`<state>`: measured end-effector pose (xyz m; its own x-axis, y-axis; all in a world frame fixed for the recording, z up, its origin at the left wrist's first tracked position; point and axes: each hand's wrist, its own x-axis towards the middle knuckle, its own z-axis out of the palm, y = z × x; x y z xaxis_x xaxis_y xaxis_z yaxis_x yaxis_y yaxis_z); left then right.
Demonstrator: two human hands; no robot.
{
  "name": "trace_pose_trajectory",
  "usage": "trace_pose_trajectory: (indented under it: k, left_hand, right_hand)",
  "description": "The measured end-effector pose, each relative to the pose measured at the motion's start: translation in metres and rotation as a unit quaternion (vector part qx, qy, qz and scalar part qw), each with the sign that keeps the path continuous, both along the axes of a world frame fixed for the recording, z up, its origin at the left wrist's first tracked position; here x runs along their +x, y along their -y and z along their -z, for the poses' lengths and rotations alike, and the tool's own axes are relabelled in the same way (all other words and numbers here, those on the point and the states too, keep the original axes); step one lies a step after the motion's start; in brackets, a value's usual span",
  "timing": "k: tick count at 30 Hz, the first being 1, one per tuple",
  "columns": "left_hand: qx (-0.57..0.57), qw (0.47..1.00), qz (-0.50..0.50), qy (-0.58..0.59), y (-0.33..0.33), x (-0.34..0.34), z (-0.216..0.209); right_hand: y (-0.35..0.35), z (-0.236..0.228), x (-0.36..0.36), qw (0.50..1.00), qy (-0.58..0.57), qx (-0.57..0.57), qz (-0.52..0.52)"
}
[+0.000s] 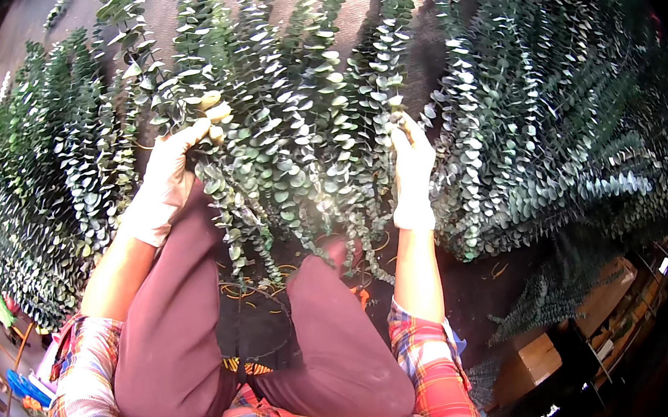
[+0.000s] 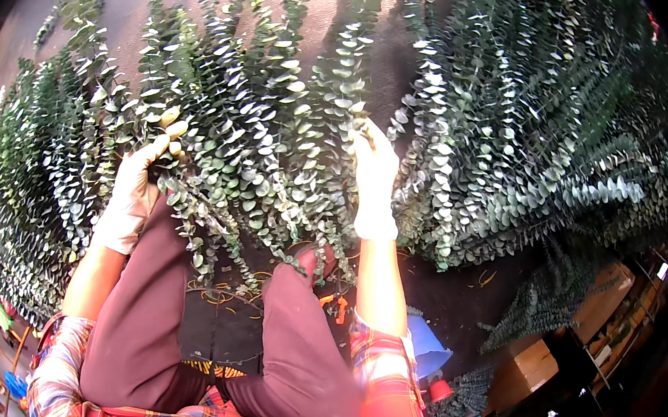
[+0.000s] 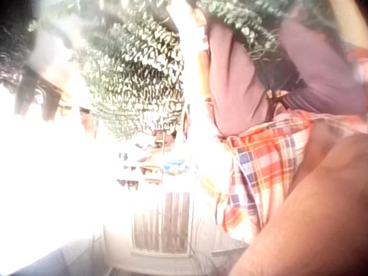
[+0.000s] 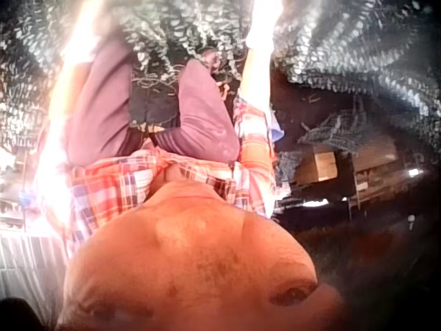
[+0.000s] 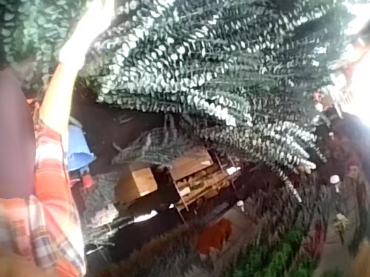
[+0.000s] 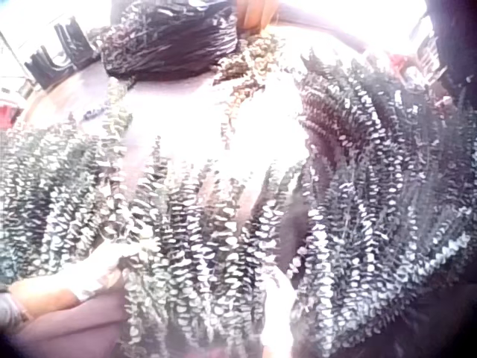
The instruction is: The person sits on the floor and repeatedly picks up strands of artificial eucalyptus, untangles them, and arranges them into a larger bundle. The person handles the foliage by hand, occasionally using a blue bucket to hold the assembled pieces.
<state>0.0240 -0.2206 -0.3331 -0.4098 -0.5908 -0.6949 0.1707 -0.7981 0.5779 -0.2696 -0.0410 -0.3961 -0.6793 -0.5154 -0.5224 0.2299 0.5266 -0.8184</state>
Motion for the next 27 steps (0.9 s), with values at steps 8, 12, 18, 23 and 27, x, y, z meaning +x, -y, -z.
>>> trace_pose_trajectory:
  k: [8, 12, 18, 23, 27]
  left_hand:
    - [-0.027, 0.999, -0.024, 0.041, 0.0, 0.003, 0.003]
    - [-0.028, 0.998, -0.022, 0.042, -0.001, -0.001, 0.0]
    - [-0.002, 1.0, 0.014, 0.003, -0.007, -0.015, -0.002]
    - [0.05, 0.995, 0.076, -0.033, -0.02, -0.017, 0.036]
    - [0.042, 0.994, 0.1, -0.021, -0.024, -0.009, 0.053]
  right_hand:
    - [-0.005, -0.021, 0.07, 0.962, -0.209, -0.018, -0.178]
    - [0.042, -0.041, 0.08, 0.849, -0.461, -0.101, -0.238]
    - [0.073, 0.007, 0.116, 0.865, -0.303, 0.015, -0.4]
    - [0.068, 0.019, 0.105, 0.913, -0.21, -0.005, -0.349]
    - [0.043, -0.008, 0.067, 0.949, -0.121, 0.008, -0.292]
